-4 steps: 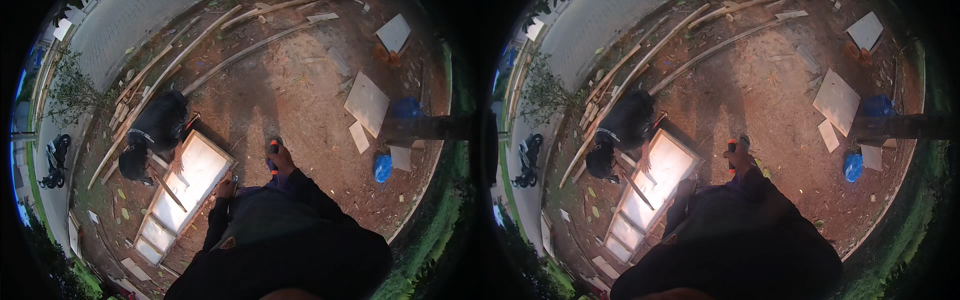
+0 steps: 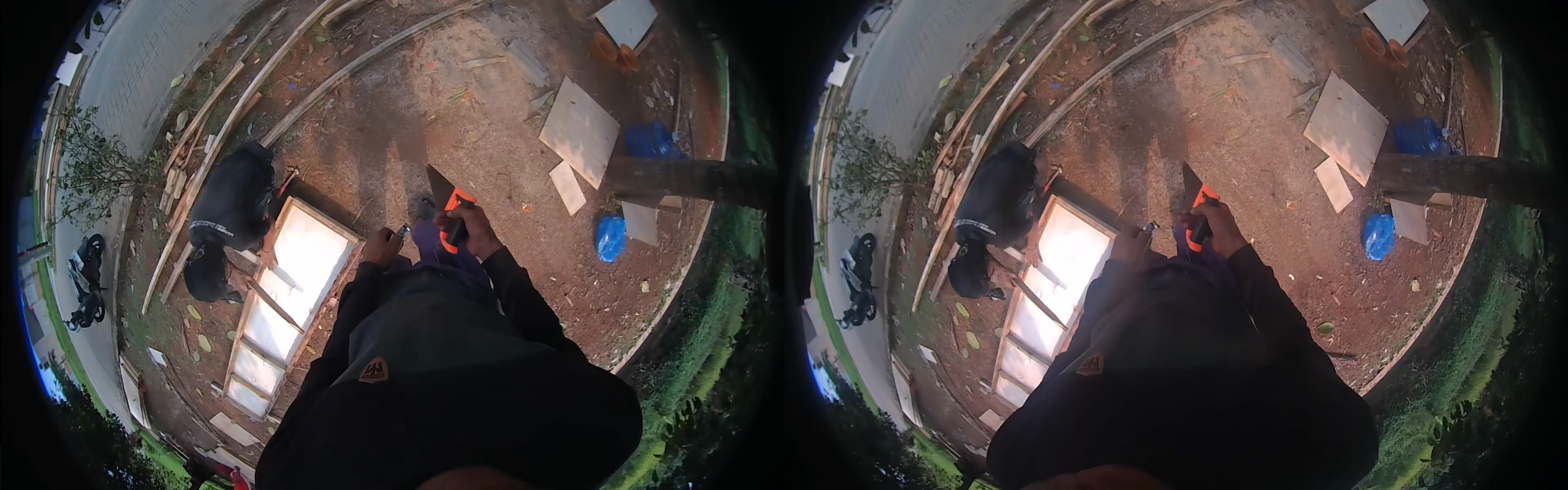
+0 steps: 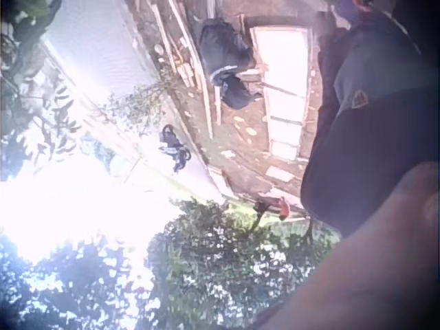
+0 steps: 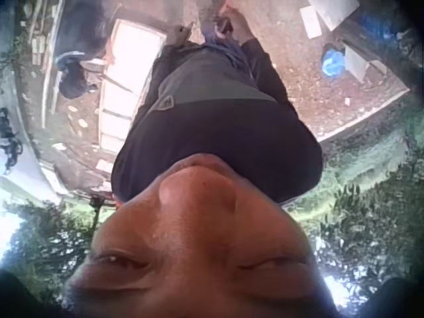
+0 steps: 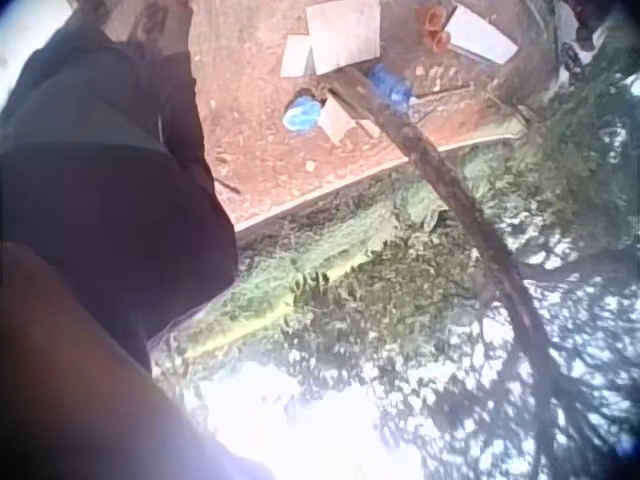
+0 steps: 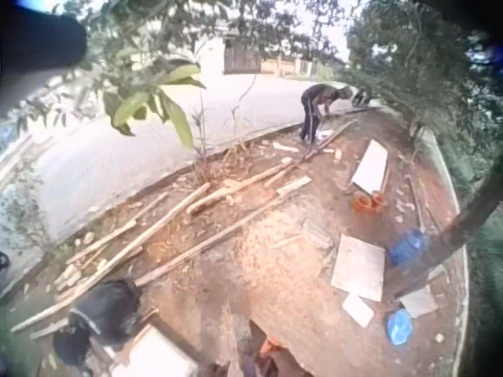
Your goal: The person measures a long wooden plank with a tape measure, marks the measurement, and then uses a hand saw to cut the plank. The person holds the plank steady with one hand while sawing with the other.
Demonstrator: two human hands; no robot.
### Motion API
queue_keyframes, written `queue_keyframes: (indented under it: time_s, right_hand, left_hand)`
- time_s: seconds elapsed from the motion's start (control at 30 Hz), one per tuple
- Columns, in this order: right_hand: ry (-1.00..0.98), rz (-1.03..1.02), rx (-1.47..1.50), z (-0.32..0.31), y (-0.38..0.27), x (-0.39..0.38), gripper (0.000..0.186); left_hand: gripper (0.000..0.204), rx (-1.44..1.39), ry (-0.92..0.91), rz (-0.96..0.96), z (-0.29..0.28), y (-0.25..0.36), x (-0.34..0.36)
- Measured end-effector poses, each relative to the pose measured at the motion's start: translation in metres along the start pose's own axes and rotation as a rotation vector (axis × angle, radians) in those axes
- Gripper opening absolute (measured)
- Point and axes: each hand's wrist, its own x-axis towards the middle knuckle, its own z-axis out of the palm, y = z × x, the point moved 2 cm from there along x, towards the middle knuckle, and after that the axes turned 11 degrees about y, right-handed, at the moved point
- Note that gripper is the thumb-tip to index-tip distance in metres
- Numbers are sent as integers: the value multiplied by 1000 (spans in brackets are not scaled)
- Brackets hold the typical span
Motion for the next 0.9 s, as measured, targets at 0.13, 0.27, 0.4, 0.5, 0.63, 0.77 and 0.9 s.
queue_keyframes:
  time_s: [0.13,0.27,0.4,0.5,0.63,0.77,0.9]
  right_hand:
    - [118,-276,-29,-76,-163,35,19]
    - [270,-519,-372,-75,-222,33,24]
    - [419,-681,-331,-80,-269,53,25]
    - [503,-697,-268,-91,-316,72,26]
    - [689,-782,-279,-106,-395,98,27]
    - [845,-801,-322,-118,-469,115,30]
    - [849,-842,-237,-133,-525,126,36]
  left_hand:
    - [44,-91,-101,410,71,196,85]
    - [43,-21,-179,523,80,295,116]
    - [42,115,-286,563,98,380,152]
    - [43,182,-324,688,112,449,175]
    - [45,261,-408,748,116,552,205]
    - [42,261,-411,915,125,633,242]
    - [37,247,-481,962,140,702,272]
